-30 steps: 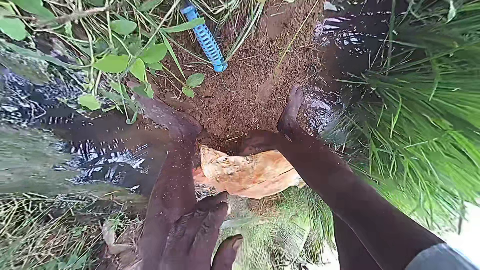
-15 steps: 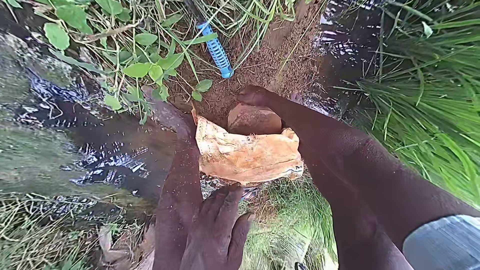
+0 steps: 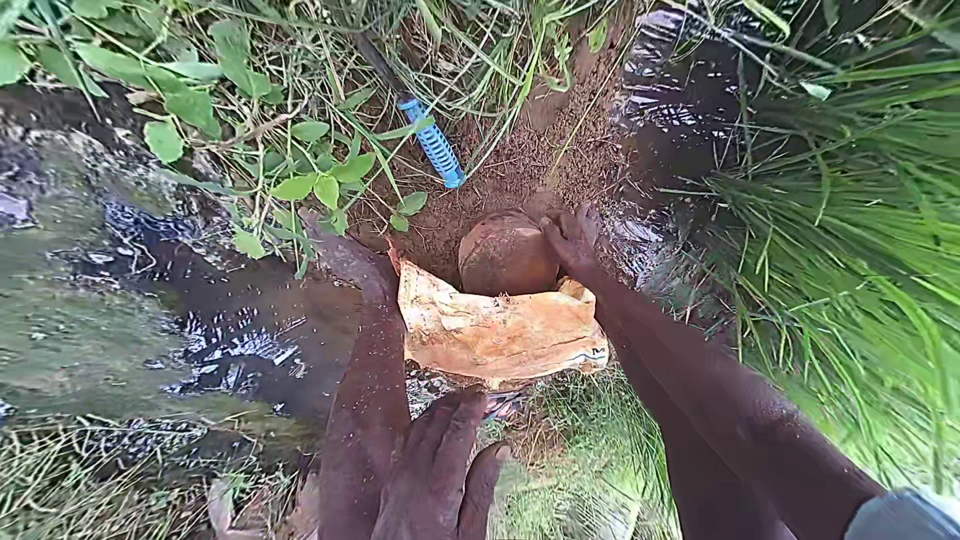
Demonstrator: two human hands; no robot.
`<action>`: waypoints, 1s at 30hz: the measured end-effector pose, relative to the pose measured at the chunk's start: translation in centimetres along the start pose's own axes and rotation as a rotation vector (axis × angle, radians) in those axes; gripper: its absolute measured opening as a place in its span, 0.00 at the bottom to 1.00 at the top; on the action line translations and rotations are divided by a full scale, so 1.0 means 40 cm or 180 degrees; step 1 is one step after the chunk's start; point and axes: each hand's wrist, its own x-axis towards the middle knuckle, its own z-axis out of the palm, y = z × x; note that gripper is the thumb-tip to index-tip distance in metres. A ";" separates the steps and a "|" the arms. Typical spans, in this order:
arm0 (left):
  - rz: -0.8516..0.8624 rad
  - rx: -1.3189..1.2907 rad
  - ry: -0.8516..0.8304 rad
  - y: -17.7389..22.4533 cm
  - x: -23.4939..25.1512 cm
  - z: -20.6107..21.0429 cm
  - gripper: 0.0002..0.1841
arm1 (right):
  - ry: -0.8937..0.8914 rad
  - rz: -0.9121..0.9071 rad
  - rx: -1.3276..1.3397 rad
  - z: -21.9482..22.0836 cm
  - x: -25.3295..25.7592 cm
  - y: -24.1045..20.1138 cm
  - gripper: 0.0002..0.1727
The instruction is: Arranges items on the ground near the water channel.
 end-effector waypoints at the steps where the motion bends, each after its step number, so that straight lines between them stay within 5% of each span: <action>1: 0.0000 -0.0010 -0.0015 0.002 0.001 -0.001 0.25 | -0.0077 0.0119 0.0247 -0.004 -0.023 0.031 0.26; 4: 0.0019 -0.0004 -0.0013 0.006 0.004 0.001 0.24 | -0.0572 0.0634 0.0848 -0.019 -0.069 0.066 0.31; 8: -0.0013 0.0018 -0.0041 0.006 0.006 0.001 0.24 | -0.0862 0.0435 0.0241 0.009 -0.073 0.092 0.41; 12: 0.0007 -0.0006 -0.0009 0.008 0.004 0.008 0.24 | -0.0989 0.0363 -0.0427 -0.015 -0.108 0.014 0.40; 20: 0.0058 0.0025 0.0002 -0.005 -0.003 0.013 0.24 | -0.1056 0.0295 -0.0451 -0.016 -0.120 -0.082 0.39; 25: -0.0048 -0.0003 -0.0011 -0.008 -0.007 0.021 0.25 | -0.1114 -0.0095 -0.0459 -0.016 -0.083 0.010 0.42; 30: -0.0083 -0.0013 0.0036 -0.019 -0.014 0.028 0.26 | -0.1678 0.0216 -0.0665 -0.110 -0.163 -0.005 0.41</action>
